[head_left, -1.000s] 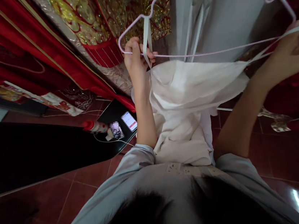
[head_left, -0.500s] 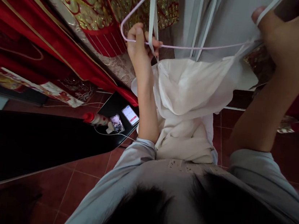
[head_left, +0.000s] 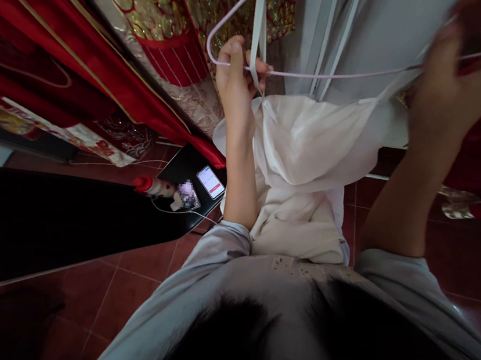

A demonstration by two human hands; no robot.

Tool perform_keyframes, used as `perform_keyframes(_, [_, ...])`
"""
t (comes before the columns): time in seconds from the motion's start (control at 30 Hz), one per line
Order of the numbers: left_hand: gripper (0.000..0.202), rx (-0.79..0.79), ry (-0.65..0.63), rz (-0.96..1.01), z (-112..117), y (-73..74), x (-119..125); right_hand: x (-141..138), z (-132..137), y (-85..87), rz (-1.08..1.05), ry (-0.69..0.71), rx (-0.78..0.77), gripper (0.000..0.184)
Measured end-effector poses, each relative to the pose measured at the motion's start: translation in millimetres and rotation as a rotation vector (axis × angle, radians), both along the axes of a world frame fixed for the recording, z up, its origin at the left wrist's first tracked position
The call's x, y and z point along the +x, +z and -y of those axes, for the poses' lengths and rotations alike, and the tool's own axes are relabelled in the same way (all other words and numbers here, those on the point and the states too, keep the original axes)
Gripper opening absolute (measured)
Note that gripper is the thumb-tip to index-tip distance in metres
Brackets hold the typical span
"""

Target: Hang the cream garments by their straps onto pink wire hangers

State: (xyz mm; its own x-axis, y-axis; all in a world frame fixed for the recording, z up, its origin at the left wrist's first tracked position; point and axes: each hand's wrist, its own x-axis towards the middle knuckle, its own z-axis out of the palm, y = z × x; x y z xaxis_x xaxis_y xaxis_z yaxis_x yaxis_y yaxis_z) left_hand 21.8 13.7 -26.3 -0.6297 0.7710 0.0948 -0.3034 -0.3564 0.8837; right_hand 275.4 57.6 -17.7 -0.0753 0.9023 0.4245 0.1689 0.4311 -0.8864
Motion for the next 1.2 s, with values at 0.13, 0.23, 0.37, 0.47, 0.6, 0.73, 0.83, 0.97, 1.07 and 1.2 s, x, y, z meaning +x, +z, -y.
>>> perform_keyframes(0.13, [0.027,0.015,0.011,-0.081,2,-4.5,-2,-14,27,-17.6,0.596,0.009,0.314,0.025])
perform_keyframes(0.23, [0.027,0.095,-0.043,-0.084,3,-12.9,-6,-21,28,-25.7,0.577,-0.048,0.335,0.027])
perform_keyframes(0.37, [0.021,0.128,-0.073,-0.13,2,-32.3,-20,-24,22,-33.4,0.564,-0.027,0.386,0.031])
perform_keyframes(0.47, [0.022,0.145,-0.193,-0.368,16,-38.2,-30,-27,16,-41.2,0.584,-0.04,0.399,0.035])
perform_keyframes(0.6, [0.013,0.138,-0.327,-0.472,60,-11.5,-29,-26,12,-46.9,0.584,-0.056,0.423,0.029])
perform_keyframes(0.73, [0.037,0.215,-0.437,-0.376,79,33.6,-31,-21,15,-44.4,0.553,-0.053,0.471,0.029])
perform_keyframes(0.83, [0.053,0.238,-0.349,-0.2,63,51.1,-47,-18,18,-43.0,0.571,-0.049,0.454,0.03])
perform_keyframes(0.97, [0.042,0.288,0.004,-0.098,36,36.1,-73,-15,14,-47.2,0.566,-0.043,0.448,0.031])
perform_keyframes(1.07, [0.023,0.182,0.156,-0.127,27,8.5,-83,-17,10,-52.7,0.548,-0.046,0.45,0.032])
perform_keyframes(1.2, [0.015,0.045,-0.158,-0.289,26,-13.9,-67,-29,13,-55.3,0.531,-0.034,0.463,0.034])
